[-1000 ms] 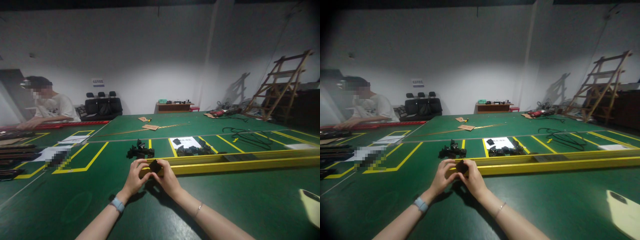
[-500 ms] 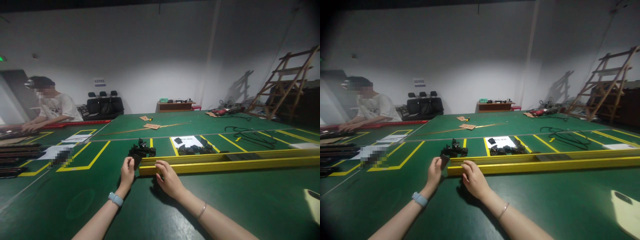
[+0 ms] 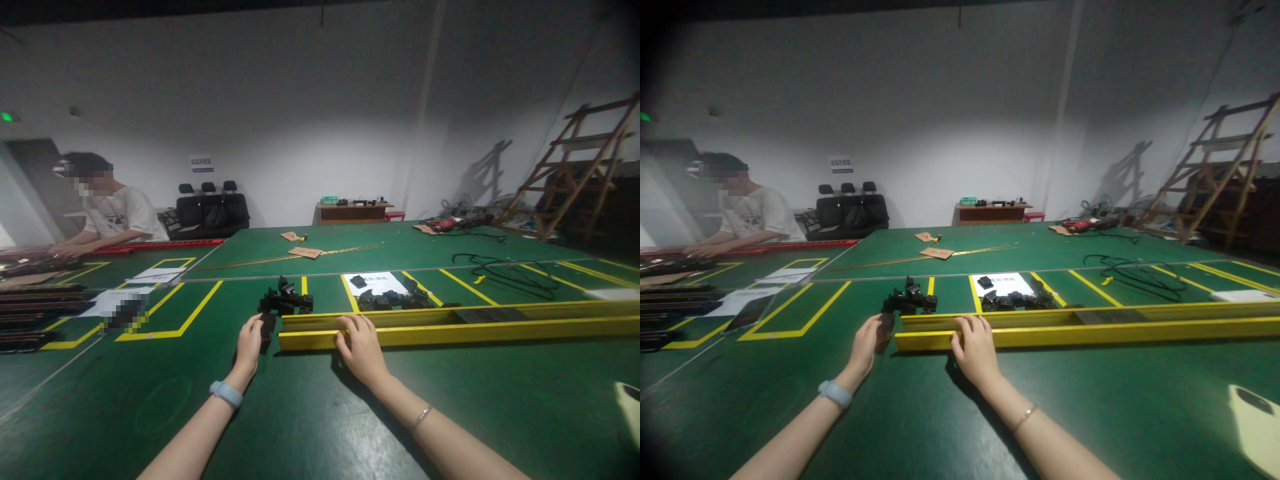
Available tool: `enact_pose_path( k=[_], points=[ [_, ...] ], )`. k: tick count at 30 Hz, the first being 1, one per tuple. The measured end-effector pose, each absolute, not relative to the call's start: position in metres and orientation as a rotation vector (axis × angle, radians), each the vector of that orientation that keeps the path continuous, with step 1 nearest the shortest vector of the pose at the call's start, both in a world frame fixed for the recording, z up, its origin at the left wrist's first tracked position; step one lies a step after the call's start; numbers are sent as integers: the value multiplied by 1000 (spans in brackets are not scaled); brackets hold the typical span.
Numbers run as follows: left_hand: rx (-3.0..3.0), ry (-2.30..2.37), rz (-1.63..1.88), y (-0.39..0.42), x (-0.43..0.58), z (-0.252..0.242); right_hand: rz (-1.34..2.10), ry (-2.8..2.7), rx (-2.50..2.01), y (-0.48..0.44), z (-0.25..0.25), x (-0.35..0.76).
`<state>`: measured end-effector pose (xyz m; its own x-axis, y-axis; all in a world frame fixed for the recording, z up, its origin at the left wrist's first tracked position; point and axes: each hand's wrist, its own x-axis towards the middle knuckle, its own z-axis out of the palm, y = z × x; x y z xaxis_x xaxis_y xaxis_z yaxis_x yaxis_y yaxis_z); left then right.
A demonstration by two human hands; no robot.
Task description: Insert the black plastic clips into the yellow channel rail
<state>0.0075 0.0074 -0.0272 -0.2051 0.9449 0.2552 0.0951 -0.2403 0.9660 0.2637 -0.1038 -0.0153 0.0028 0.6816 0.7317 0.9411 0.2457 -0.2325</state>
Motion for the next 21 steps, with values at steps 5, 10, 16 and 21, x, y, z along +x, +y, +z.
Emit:
enact_pose_path(
  k=[5, 10, 16, 21],
  points=[
    [1291, 1277, 1419, 5, 8, -26, -391, -1770, -1510, -105, -14, 262],
    [1276, 1230, 1407, 0, 11, -20, -397, -1798, -1533, -106, -16, 260],
    [1385, 1418, 1389, -1, 7, -21, -406, -1806, -1554, -107, -15, 260],
    [1286, 1356, 1369, 7, 5, -30, -413, -1802, -1540, -107, -15, 260]
  ],
)
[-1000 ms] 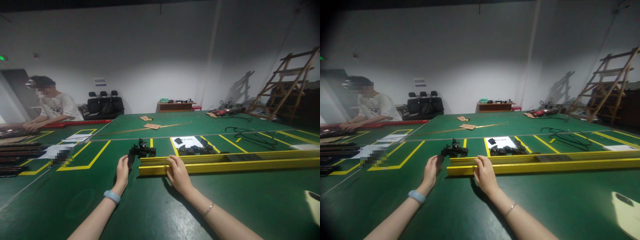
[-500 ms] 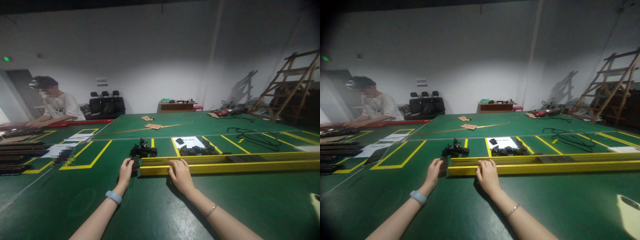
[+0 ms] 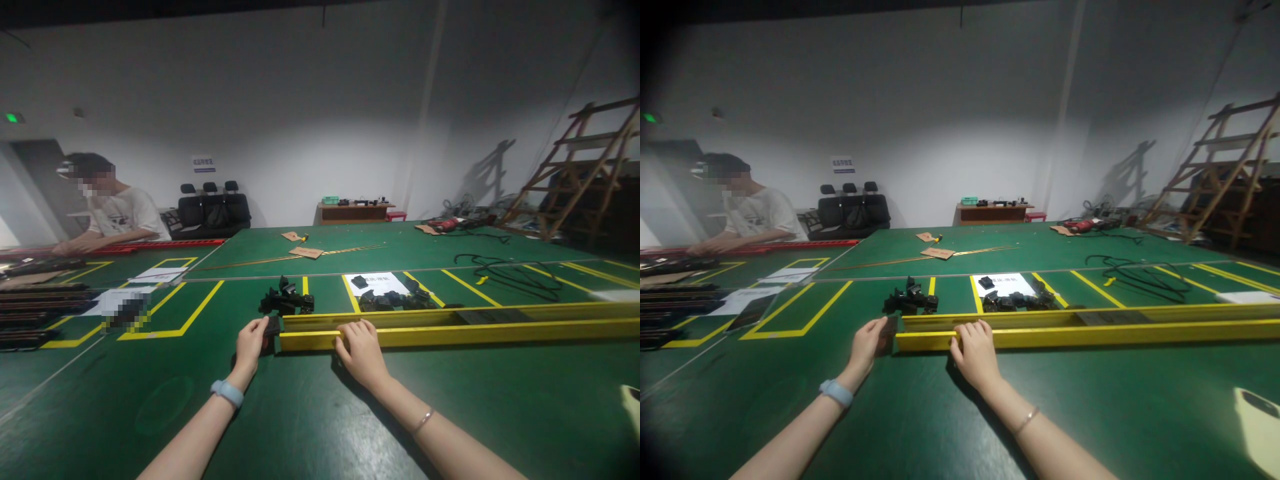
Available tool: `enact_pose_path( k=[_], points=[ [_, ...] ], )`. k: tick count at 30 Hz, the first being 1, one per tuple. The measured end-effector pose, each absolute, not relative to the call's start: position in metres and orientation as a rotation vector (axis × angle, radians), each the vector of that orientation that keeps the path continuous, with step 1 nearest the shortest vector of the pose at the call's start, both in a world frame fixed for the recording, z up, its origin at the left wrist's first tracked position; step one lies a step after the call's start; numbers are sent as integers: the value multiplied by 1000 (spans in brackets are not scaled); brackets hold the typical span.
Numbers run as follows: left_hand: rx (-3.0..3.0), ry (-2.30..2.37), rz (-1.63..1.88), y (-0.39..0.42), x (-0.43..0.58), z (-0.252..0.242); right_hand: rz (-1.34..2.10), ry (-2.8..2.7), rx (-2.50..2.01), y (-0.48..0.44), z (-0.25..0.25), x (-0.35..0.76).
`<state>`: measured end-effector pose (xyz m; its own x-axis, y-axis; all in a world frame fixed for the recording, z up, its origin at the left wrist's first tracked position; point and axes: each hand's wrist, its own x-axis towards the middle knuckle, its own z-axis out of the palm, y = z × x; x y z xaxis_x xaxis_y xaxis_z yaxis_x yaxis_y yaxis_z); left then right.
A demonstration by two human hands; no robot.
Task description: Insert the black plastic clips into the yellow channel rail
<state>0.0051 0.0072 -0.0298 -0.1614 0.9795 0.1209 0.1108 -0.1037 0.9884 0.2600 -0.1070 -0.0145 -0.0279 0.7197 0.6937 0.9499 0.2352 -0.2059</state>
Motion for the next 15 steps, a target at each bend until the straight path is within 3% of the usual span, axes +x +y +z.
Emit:
enact_pose_path(
  k=[15],
  points=[
    [1280, 1242, 1240, 8, 4, -25, -416, -1799, -1548, -107, -14, 260]
  ],
)
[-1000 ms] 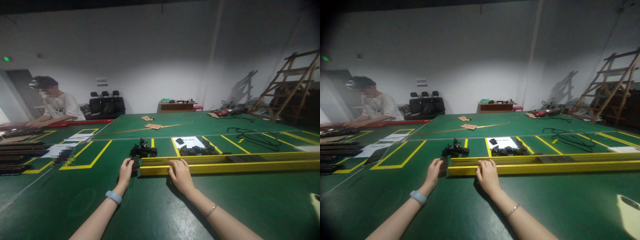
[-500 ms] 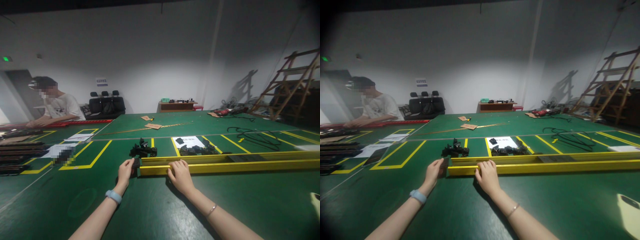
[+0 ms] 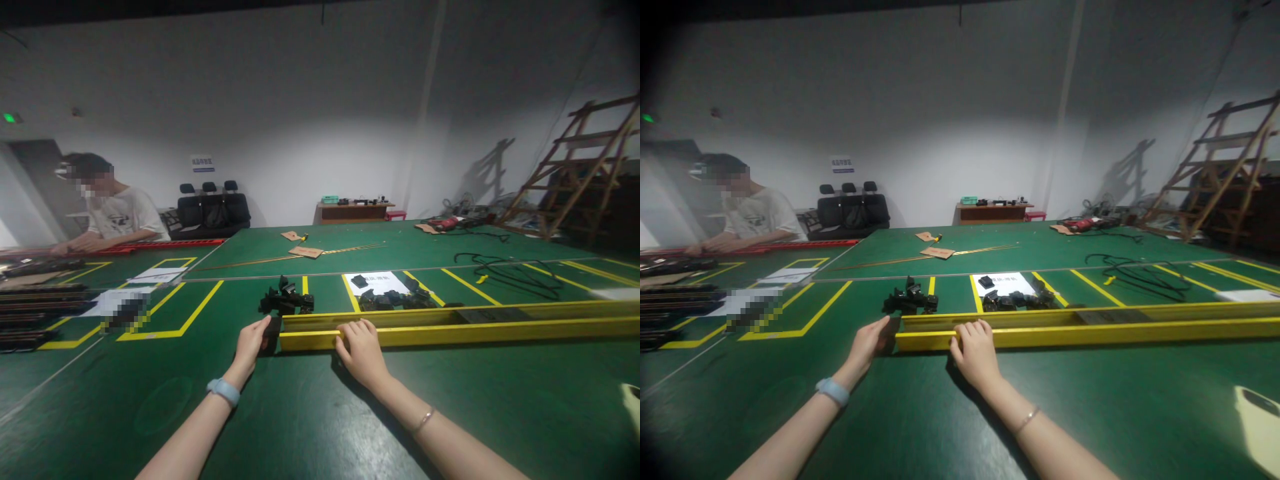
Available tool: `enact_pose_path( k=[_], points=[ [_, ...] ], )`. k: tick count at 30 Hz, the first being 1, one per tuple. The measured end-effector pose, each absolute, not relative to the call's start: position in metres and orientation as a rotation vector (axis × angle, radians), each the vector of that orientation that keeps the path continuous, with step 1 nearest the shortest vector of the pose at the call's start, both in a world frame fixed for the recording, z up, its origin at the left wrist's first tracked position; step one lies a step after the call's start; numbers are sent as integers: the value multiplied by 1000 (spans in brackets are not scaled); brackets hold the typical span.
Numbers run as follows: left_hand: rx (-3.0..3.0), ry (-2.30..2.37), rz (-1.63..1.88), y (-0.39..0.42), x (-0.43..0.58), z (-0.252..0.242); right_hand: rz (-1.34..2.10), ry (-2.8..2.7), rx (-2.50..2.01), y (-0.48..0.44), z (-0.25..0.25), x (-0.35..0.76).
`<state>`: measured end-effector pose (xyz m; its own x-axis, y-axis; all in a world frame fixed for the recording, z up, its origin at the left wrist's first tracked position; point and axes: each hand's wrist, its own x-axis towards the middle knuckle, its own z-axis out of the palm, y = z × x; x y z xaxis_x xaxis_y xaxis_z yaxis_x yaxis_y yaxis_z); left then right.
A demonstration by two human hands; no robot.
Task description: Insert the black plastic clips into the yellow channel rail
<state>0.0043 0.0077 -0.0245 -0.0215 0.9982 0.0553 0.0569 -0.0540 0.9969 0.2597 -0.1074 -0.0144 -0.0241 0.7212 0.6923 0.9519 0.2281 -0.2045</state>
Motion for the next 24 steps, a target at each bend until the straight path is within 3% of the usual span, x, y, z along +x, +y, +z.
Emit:
enact_pose_path(
  k=[24],
  points=[
    [1182, 1210, 1188, 8, 5, -21, -397, -1795, -1569, -107, -15, 259]
  ],
)
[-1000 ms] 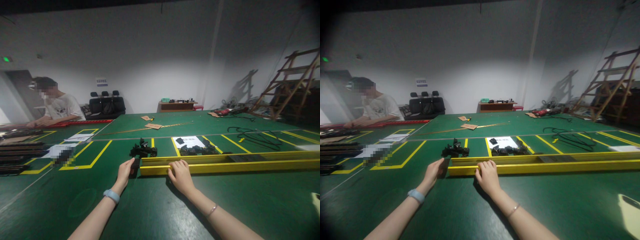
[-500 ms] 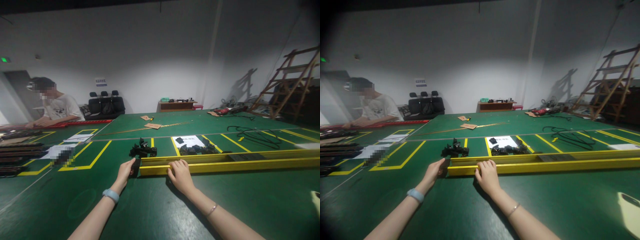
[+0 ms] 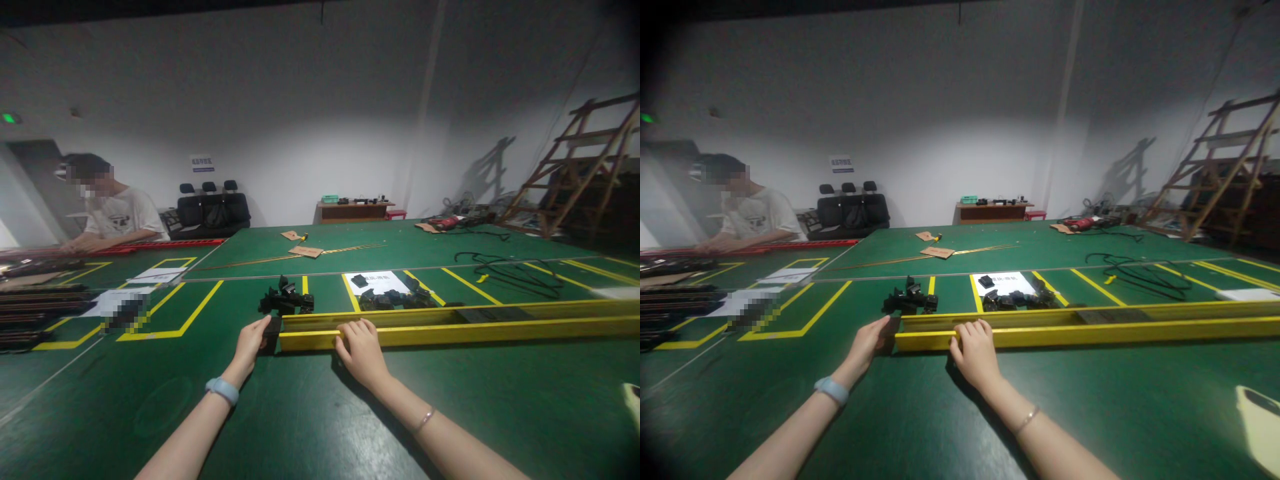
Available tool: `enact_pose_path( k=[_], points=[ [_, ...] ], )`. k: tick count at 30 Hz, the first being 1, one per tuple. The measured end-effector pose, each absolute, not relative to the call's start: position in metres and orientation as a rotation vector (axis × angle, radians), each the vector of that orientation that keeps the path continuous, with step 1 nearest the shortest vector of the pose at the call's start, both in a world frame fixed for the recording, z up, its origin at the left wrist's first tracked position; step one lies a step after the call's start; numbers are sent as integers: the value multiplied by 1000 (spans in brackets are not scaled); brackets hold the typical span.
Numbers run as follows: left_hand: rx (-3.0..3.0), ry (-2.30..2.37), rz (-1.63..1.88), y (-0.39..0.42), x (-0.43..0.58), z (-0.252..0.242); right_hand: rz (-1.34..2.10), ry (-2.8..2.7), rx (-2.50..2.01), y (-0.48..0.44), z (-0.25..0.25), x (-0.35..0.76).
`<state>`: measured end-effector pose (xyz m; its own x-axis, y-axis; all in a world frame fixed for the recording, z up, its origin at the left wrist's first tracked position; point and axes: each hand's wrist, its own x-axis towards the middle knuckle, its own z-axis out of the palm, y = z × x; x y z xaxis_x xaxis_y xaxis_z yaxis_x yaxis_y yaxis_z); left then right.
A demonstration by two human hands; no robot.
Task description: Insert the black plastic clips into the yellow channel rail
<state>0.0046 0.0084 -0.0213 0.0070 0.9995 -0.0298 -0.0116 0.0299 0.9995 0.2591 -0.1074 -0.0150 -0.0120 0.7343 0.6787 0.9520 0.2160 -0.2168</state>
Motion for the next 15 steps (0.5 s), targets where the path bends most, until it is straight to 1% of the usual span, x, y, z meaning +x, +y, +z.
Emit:
enact_pose_path(
  k=[6, 15],
  points=[
    [1180, 1217, 1153, 8, 4, -21, -402, -1799, -1581, -107, -15, 259],
    [1244, 1267, 1235, 2, 8, -16, -398, -1793, -1580, -107, -16, 259]
  ],
)
